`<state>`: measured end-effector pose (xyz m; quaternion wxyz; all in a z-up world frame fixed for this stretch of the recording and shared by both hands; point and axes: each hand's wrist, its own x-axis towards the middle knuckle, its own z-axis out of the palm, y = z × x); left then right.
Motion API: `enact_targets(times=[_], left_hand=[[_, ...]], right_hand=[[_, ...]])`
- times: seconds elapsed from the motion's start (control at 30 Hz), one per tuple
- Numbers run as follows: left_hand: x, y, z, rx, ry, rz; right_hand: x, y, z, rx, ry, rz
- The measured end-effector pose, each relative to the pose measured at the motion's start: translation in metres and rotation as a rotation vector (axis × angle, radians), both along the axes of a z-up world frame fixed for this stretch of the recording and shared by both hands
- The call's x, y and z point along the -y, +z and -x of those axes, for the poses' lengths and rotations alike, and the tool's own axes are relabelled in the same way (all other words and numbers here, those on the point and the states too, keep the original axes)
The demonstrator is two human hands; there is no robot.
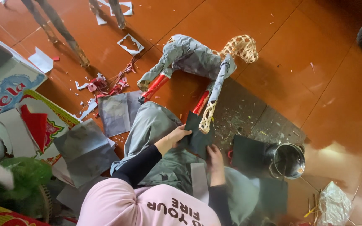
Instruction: Applying patches of colored paper to a giraffe-shaped wire and paper frame using glue.
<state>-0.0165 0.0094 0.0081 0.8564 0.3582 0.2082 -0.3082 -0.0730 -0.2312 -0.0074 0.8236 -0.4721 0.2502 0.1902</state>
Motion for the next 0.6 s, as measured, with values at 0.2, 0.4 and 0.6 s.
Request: enact_targets(times=[0.2,0.4,0.6], left_hand=[[-0.01,0.025,0.005,0.105,0.028,-0.102],[-0.021,0.02,0.002,-0.243,-0.021,-0.022],[-0.014,0.042,0.007,-0.187,0.013,0.07]], right_hand=[[0.006,0.002,-0.009,0.182,0.006,0.341],[-0.008,0.044,-0.02,0.206,0.085,0.391],[0.015,0.03,-0.015,0.224,0.091,0.558]])
